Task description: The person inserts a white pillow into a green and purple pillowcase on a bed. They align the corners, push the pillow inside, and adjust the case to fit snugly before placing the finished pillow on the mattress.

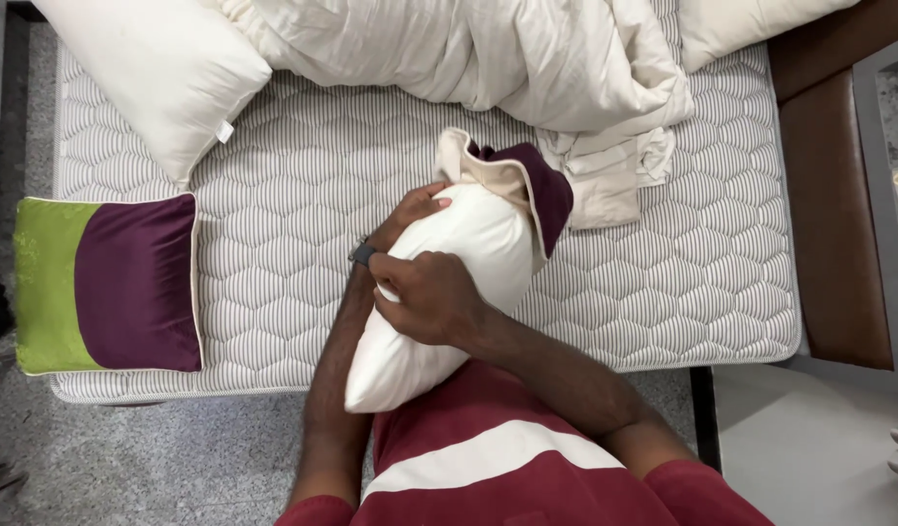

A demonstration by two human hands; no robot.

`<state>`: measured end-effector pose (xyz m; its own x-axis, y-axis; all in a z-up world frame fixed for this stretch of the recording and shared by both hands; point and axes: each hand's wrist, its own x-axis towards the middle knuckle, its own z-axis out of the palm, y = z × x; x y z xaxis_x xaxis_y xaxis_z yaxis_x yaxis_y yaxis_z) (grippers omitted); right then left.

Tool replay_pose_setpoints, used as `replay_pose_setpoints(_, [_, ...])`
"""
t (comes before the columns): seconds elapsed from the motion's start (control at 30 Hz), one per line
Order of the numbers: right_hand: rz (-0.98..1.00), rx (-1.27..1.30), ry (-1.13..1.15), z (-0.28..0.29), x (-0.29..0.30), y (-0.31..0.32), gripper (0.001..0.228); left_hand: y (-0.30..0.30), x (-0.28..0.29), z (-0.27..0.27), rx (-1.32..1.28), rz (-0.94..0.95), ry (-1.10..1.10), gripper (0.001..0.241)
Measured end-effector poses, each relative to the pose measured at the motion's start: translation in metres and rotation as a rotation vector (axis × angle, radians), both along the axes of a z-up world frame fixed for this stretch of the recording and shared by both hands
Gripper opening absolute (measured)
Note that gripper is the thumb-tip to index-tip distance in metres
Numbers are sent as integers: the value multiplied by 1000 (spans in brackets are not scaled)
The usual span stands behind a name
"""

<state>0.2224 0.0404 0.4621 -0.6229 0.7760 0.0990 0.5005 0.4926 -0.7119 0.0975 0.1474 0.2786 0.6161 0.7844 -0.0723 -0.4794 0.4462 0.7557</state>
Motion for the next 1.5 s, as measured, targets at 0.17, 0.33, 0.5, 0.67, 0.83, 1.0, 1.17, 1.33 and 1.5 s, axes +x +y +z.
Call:
replay_pose_setpoints(0.17, [-102, -37, 307, -62, 42, 4, 26, -31, -2, -24, 70, 41, 198, 45])
replay_pose_setpoints(0.33, [-514, -87, 342, -152, 115, 23, 28, -62, 10, -87, 298, 259, 737, 39])
replay_pose_setpoints(0.5, [-601, -388, 335, -268, 163, 23, 5, -74, 32, -109, 471, 292, 1018, 47])
replay_pose_setpoints(0.67, [-733, -542, 258, -243, 151, 11, 28, -68, 38, -76, 526, 197, 1067, 56])
replay_pose_setpoints(0.83, [-668, -581, 321, -275, 148, 21, 46, -57, 39, -54, 393, 33, 1082, 88])
replay_pose_setpoints(1.0, [-551, -583, 479, -280, 126, 38, 42, -46, 31, -42, 492, -91, 1411, 121])
replay_pose_setpoints(1.17, [-576, -492, 463, -288, 98, 51, 31, -45, 13, -39, 257, -78, 1464, 106])
replay_pose_setpoints(1.33, [-568, -330, 364, -285, 72, 54, 19, -52, 0, -57, 204, 69, 1520, 98])
replay_pose_setpoints(1.5, [-557, -200, 200, -262, 50, 58, 22, -47, -11, -86, 168, 142, 1535, 91])
